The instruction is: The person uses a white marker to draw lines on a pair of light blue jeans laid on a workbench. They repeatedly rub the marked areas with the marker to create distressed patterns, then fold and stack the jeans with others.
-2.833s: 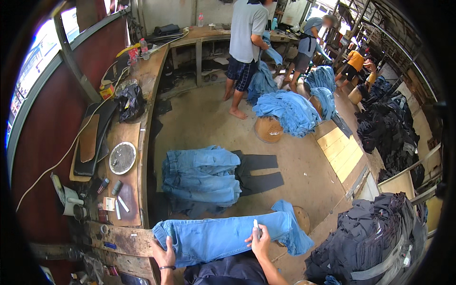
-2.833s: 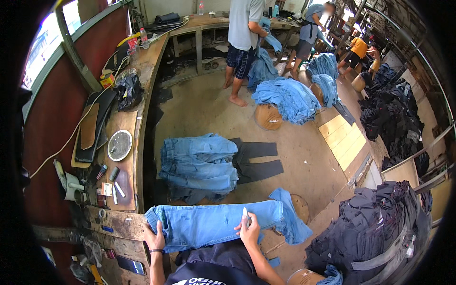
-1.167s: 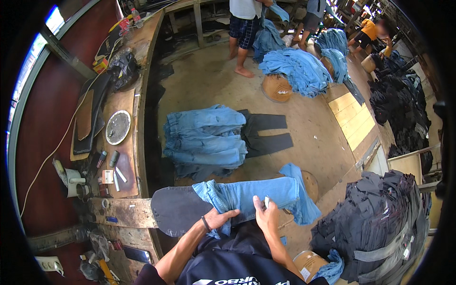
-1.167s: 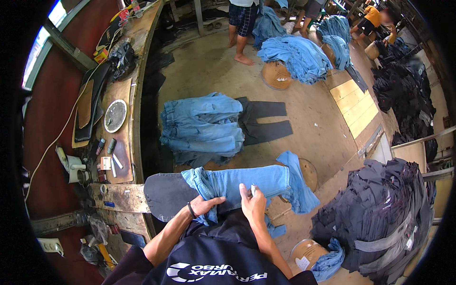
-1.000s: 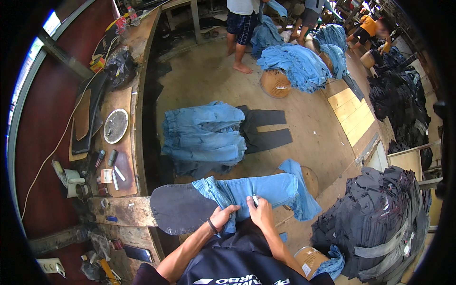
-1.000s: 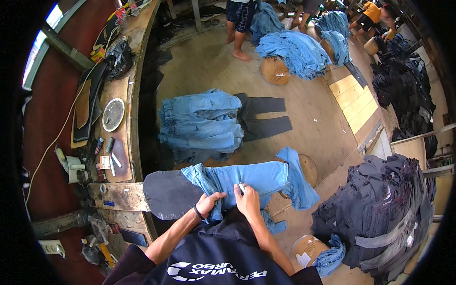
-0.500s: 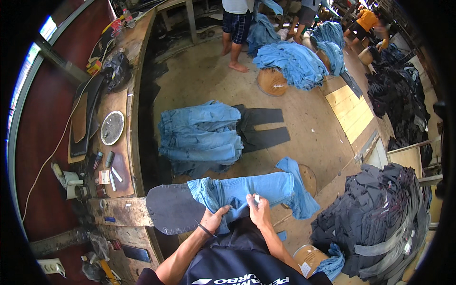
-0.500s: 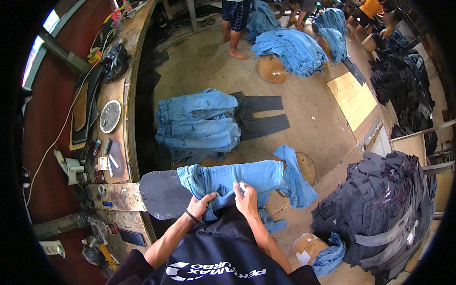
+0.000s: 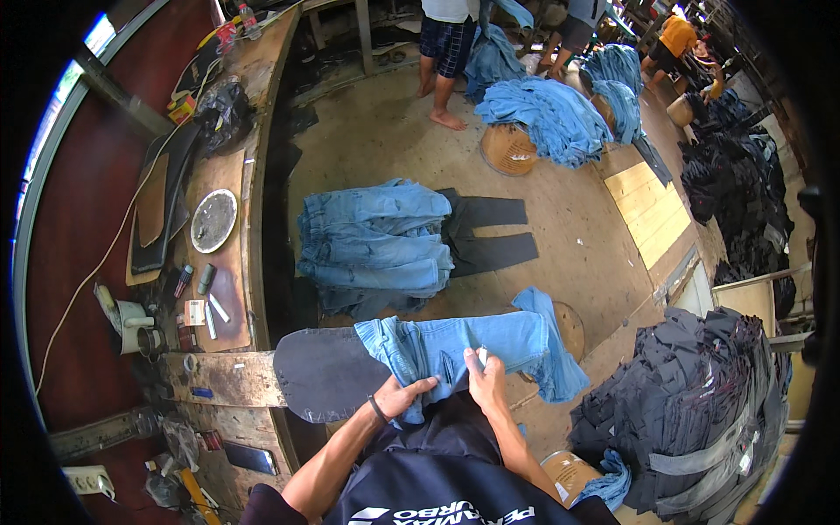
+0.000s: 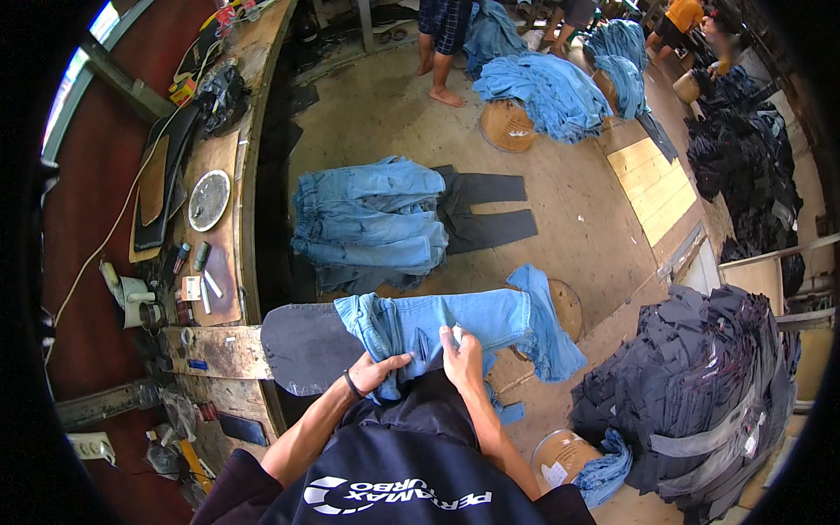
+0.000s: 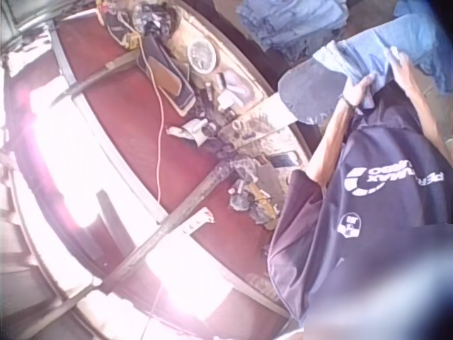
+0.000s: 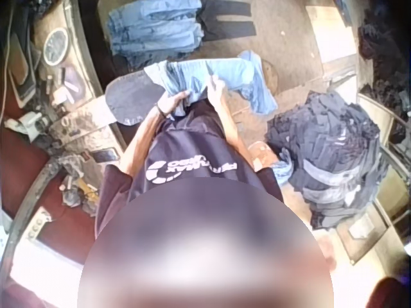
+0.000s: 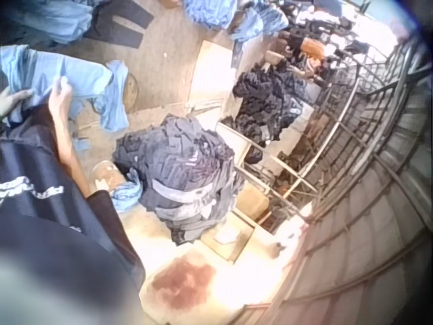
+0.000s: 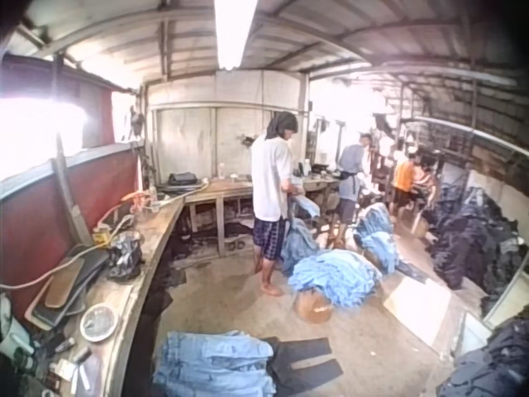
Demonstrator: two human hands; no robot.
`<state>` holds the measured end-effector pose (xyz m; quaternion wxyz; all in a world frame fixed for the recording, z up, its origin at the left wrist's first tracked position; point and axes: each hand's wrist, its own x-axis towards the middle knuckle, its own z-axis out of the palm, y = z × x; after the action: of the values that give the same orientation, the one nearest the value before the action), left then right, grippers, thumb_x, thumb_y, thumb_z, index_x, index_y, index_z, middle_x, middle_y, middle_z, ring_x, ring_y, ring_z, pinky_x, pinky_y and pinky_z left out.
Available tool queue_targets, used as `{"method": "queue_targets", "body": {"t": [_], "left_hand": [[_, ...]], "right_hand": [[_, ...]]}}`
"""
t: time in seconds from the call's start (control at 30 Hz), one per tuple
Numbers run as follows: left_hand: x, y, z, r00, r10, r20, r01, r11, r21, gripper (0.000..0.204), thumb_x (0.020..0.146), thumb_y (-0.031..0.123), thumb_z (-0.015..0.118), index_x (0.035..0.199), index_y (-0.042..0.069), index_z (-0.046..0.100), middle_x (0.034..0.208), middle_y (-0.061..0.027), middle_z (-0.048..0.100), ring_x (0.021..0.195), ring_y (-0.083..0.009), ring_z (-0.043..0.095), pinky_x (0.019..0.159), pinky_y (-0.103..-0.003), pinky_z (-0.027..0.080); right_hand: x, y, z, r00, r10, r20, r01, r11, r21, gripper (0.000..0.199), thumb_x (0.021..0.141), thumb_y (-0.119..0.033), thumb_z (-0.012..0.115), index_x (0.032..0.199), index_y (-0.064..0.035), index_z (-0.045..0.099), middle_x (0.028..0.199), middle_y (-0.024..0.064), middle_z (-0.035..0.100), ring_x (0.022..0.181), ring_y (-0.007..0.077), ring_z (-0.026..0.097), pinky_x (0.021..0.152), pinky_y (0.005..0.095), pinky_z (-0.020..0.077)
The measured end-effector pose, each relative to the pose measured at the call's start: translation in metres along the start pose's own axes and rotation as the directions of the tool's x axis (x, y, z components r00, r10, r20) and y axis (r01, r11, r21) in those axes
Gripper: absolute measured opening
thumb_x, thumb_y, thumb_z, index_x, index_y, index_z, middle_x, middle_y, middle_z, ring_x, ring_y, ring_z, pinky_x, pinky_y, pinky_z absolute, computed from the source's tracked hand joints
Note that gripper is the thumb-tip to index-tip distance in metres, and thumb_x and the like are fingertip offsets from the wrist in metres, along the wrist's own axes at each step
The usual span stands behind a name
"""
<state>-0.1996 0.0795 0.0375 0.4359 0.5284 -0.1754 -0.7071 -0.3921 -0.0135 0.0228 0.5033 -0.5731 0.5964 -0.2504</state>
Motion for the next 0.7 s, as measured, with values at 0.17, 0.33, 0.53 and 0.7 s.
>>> {"method": "queue_targets", "body": {"t": [0.17,0.33,0.53,0.7], "left_hand": [[0.009,-0.007,-0.003,1.000,0.004,-0.018,-0.002,0.991,0.134,0.028,0.102,0.018,0.072,0.123,0.001,0.075,0.112,-0.0010,0.075,0.102,-0.0114,0.067,0.090,-0.031,0.055],[0.013,-0.013,0.003,0.988,0.155,-0.016,-0.155,0.988,0.027,0.026,0.102,0.018,0.071,0.122,0.001,0.076,0.111,-0.0009,0.075,0.099,-0.0117,0.068,0.088,-0.031,0.055],[0.005,-0.013,-0.006,0.975,-0.168,-0.145,0.141,0.974,-0.178,0.020,0.098,0.017,0.073,0.110,0.001,0.076,0.099,-0.0032,0.076,0.084,-0.0148,0.070,0.079,-0.032,0.058],[0.004,-0.011,-0.024,0.924,-0.378,-0.054,0.341,0.881,-0.327,0.016,0.094,0.017,0.074,0.100,0.002,0.075,0.090,-0.0053,0.074,0.072,-0.0180,0.069,0.066,-0.036,0.059]], "right_hand": [[-0.016,-0.026,0.000,0.967,-0.013,0.253,0.026,0.998,-0.050,0.032,0.104,-0.028,0.069,0.092,0.0011,0.071,0.064,0.0057,0.058,0.062,0.0128,0.053,0.060,0.0379,0.0447],[-0.011,-0.029,0.002,0.934,0.056,0.352,-0.074,0.997,0.038,0.022,0.101,-0.020,0.072,0.093,0.0004,0.073,0.065,-0.0017,0.059,0.057,0.0083,0.050,0.053,0.0315,0.0395],[-0.015,-0.016,-0.003,0.850,0.339,0.403,-0.507,0.731,0.457,0.016,0.104,-0.021,0.069,0.100,-0.0057,0.067,0.064,-0.0067,0.046,0.053,0.0031,0.042,0.043,0.0239,0.0314],[-0.007,-0.023,-0.016,0.941,0.236,0.243,-0.279,0.947,0.160,0.026,0.110,-0.030,0.061,0.105,-0.0045,0.062,0.079,0.0057,0.060,0.065,0.0186,0.058,0.058,0.0324,0.0476]]}}
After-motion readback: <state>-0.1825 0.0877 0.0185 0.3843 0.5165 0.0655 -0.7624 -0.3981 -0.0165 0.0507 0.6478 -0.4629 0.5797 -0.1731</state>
